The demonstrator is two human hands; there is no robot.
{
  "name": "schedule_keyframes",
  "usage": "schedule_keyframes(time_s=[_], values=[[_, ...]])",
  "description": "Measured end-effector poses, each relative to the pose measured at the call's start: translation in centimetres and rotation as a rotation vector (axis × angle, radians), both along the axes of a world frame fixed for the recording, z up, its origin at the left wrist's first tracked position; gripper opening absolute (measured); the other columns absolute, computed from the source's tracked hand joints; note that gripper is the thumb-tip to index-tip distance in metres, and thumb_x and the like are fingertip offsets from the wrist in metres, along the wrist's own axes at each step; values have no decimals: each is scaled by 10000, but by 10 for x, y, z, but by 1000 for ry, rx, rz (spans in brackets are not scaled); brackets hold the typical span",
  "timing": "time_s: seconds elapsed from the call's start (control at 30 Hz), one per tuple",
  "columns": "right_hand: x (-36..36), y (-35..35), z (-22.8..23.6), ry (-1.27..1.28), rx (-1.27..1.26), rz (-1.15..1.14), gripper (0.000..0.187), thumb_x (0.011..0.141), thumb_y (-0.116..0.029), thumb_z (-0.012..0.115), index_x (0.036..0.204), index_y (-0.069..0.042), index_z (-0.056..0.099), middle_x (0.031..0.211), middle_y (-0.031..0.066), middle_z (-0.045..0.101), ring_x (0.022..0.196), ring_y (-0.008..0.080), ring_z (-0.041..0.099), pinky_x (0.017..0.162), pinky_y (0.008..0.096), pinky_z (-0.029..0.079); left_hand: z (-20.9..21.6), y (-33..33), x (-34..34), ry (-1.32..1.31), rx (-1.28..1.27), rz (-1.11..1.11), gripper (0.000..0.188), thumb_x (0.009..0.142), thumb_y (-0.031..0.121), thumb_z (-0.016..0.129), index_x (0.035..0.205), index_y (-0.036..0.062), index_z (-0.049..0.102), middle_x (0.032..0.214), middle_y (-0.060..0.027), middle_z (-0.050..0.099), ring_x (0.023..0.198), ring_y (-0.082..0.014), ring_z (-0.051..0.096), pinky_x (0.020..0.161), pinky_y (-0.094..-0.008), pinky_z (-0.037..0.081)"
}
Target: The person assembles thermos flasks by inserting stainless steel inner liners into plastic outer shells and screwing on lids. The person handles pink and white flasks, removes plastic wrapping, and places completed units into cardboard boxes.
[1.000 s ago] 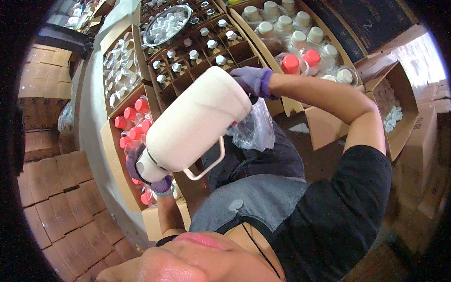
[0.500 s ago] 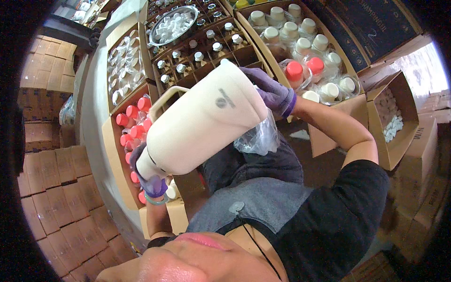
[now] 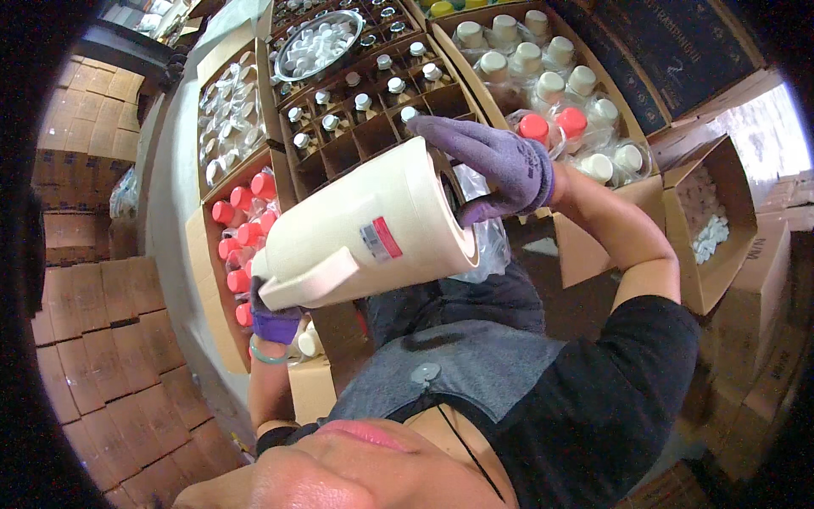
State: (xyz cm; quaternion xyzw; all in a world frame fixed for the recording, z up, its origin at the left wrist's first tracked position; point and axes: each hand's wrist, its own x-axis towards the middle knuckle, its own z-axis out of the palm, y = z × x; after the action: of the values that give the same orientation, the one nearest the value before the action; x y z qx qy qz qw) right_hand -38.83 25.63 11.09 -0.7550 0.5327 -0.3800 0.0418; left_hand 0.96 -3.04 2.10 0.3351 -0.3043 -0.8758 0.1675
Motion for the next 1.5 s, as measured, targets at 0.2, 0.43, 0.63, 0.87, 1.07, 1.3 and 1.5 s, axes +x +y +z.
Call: schedule_keyframes(time_s=[0.2,0.43,0.63,0.87,1.07,1.3,1.5], values=[[30,2,-31,-140,154,-90,1047,788,-555,661,1469,56,151,1421,273,356,1305,438,387,1070,445,352,4,12,-2,-11,-364,121,534,956,426,405,1372,95,452,1368,-141,514,1225,-319,522,1032,-491,430],[24,-10,-49,-410,191,-35,930,885,-537,571,1489,26,142,1464,249,329,1337,388,380,1087,425,339,-9,15,-1,78,-531,67,604,927,396,493,1414,55,387,1392,-162,482,1236,-337,512,1014,-518,450],[26,-13,-37,-447,153,-110,790,881,-443,632,1437,4,293,1402,210,391,1256,354,464,1058,410,380,-27,24,0,45,-589,149,594,936,370,493,1422,52,368,1406,-164,468,1254,-356,491,1040,-534,418],[26,-6,-25,-377,-10,-300,363,830,-233,722,1087,-30,565,1031,126,572,918,252,579,768,343,481,-9,39,-19,-61,-469,169,626,915,416,474,1417,54,379,1404,-177,467,1264,-370,479,1050,-543,403],[32,-2,-31,-336,21,-302,369,859,-273,693,1123,-32,600,995,115,608,892,247,611,761,330,494,-43,20,5,294,-293,115,657,855,346,602,1401,52,384,1409,-142,456,1278,-332,468,1069,-500,395],[39,3,-66,-776,275,-214,423,913,-272,644,1234,-10,559,1123,123,621,1015,204,602,859,339,490,-1,49,-21,235,-692,187,895,712,437,768,1398,50,344,1302,-114,521,1206,-281,518,1043,-428,407],[50,14,-66,-949,388,-195,430,937,-198,595,1317,-20,495,1218,121,616,1112,198,577,934,344,474,70,13,-17,175,-1502,-332,1046,602,320,873,1425,75,275,1344,-144,488,1217,-272,507,1040,-431,396]])
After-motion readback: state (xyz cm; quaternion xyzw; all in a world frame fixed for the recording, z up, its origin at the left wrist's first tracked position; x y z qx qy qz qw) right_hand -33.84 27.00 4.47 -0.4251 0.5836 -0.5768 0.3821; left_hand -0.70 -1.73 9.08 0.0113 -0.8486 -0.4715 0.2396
